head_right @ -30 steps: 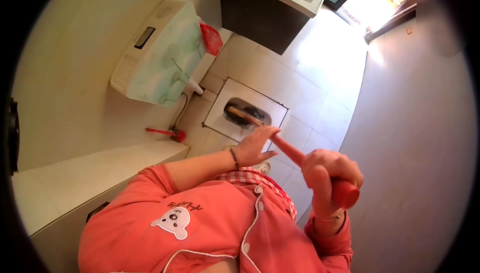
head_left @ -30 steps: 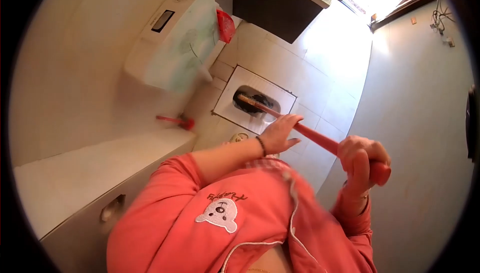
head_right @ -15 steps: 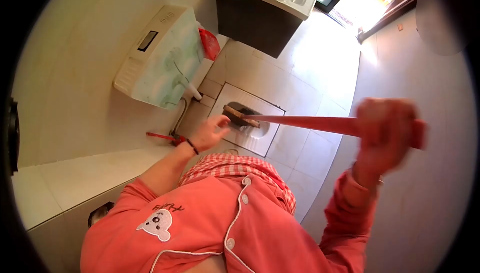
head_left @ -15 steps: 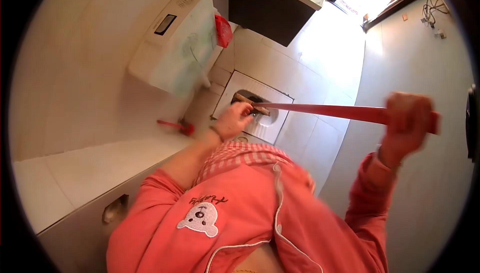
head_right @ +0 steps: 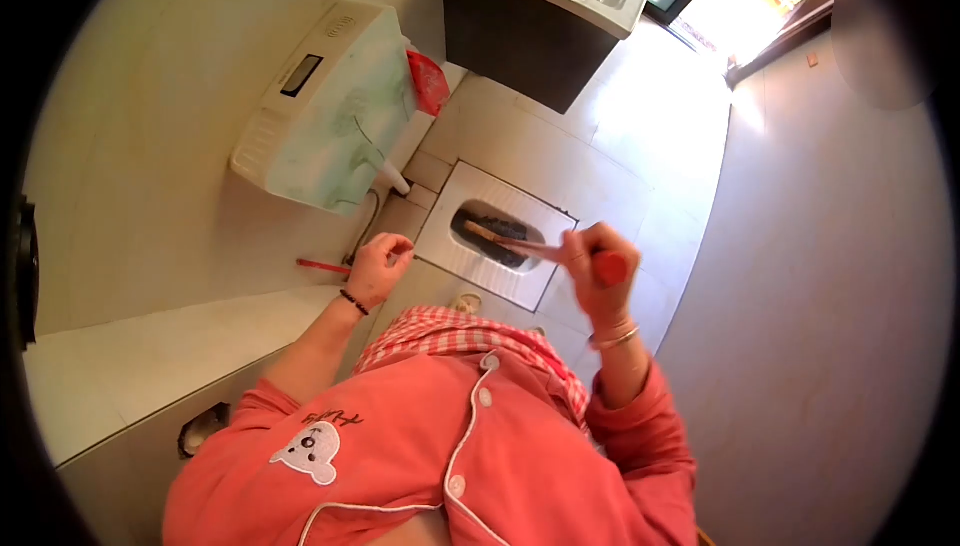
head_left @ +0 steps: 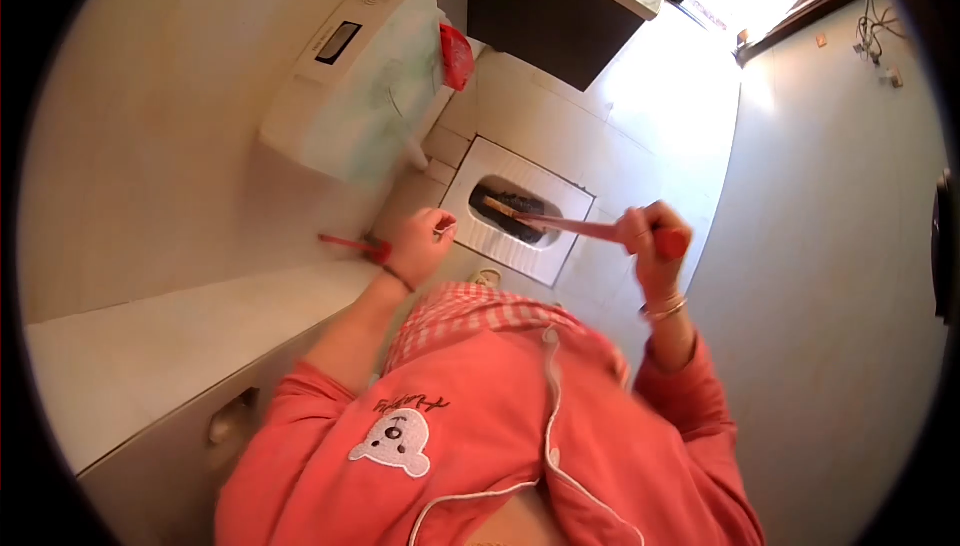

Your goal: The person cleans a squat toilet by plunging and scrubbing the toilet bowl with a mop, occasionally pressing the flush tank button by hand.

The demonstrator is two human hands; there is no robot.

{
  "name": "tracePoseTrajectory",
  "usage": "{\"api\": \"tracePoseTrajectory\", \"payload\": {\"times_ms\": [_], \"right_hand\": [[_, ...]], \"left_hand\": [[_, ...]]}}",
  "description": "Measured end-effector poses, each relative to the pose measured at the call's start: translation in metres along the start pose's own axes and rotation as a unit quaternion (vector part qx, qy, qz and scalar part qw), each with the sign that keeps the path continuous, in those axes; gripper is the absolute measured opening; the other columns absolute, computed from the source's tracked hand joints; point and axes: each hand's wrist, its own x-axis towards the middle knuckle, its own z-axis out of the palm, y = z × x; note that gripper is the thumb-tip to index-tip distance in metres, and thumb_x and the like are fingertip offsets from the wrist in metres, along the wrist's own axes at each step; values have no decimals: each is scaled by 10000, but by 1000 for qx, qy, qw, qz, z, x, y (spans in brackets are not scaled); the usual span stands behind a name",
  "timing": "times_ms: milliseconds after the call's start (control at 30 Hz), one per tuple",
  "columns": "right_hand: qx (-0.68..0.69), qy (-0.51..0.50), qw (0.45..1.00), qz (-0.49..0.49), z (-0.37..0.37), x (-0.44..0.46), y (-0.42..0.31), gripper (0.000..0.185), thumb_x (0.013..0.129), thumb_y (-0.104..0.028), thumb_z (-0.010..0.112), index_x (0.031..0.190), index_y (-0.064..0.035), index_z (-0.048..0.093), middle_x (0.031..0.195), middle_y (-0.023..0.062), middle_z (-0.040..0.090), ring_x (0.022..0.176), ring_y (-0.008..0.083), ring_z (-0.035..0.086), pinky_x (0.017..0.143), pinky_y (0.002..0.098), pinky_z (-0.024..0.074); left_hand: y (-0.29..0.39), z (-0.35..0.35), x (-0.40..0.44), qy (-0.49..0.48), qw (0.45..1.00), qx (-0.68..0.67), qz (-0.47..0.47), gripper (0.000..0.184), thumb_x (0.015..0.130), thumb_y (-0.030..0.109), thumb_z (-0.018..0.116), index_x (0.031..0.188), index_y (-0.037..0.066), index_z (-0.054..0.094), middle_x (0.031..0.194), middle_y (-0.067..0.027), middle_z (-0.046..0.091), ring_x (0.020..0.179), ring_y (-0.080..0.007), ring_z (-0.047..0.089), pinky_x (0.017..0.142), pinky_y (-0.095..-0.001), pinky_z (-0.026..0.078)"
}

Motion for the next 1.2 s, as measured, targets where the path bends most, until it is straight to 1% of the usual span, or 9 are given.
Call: {"api": "tracePoseTrajectory", "payload": {"times_ms": [67, 200, 267, 333, 400, 500, 567, 800, 1200], "right_hand": [[203, 10, 979, 15, -23, 14, -25, 216, 826, 19, 520, 642, -42, 425, 499, -11, 415, 453, 72, 368, 422, 233, 302], [233, -27, 968, -91, -55, 26, -115, 194, 867, 16, 448, 700, -68, 395, 454, -12, 375, 398, 73, 344, 377, 230, 274], [228, -45, 959, -161, -44, 24, -123, 264, 893, -29, 435, 640, -74, 375, 448, -8, 377, 389, 76, 355, 363, 231, 278], [340, 6, 940, 10, -30, -6, -25, 271, 818, -49, 563, 571, -64, 452, 512, 12, 485, 426, 107, 420, 413, 265, 346], [-57, 72, 995, -48, 15, -25, 23, 191, 741, -1, 610, 609, -37, 477, 552, 19, 518, 503, 100, 467, 486, 240, 382], [6, 43, 999, 15, 9, -19, 11, 190, 749, -14, 620, 627, -41, 477, 552, 36, 518, 503, 96, 468, 492, 237, 390], [26, -11, 999, 20, 8, -17, 4, 201, 746, -7, 629, 640, -39, 462, 552, 38, 514, 496, 103, 467, 497, 245, 400], [8, -62, 998, -22, 21, -52, 36, 161, 685, 50, 611, 645, -33, 478, 573, 67, 527, 494, 159, 513, 508, 256, 418], [17, -71, 997, 18, 9, -53, 15, 172, 711, 82, 577, 633, -15, 458, 575, 53, 512, 509, 126, 487, 513, 239, 408]], "left_hand": [[-3, -9, 7, -11, 999, 38, 8, 142, 763, 78, 604, 892, 21, 590, 859, -119, 596, 796, -266, 596, 699, -335, 484], [9, -35, 27, 58, 995, 55, 62, 304, 767, 85, 614, 1057, 57, 529, 979, -122, 559, 903, -288, 548, 772, -367, 453], [21, -57, 57, 209, 938, 195, 194, 354, 751, 92, 613, 1080, 28, 499, 1041, -155, 535, 982, -317, 521, 838, -391, 429], [18, -88, 86, 264, 891, 307, 205, 397, 744, 121, 644, 1112, 55, 509, 1087, -143, 529, 1038, -316, 478, 892, -403, 382], [22, -121, 115, 307, 843, 380, 225, 419, 737, 153, 659, 1118, 58, 512, 1126, -132, 514, 1053, -300, 469, 891, -408, 381], [11, -152, 140, 278, 849, 414, 172, 444, 738, 186, 667, 1130, 52, 508, 1152, -122, 501, 1070, -300, 456, 905, -402, 380], [-7, -166, 158, 151, 866, 471, 75, 468, 747, 223, 671, 1143, 41, 502, 1156, -114, 499, 1067, -300, 457, 913, -392, 383], [-33, -161, 149, 237, 882, 375, 159, 485, 764, 249, 662, 1169, 37, 500, 1165, -127, 497, 1083, -299, 452, 918, -381, 389], [2, -161, 156, 209, 847, 486, 42, 592, 665, 399, 711, 1139, 85, 548, 1199, -67, 517, 1088, -261, 465, 916, -397, 380]]}}
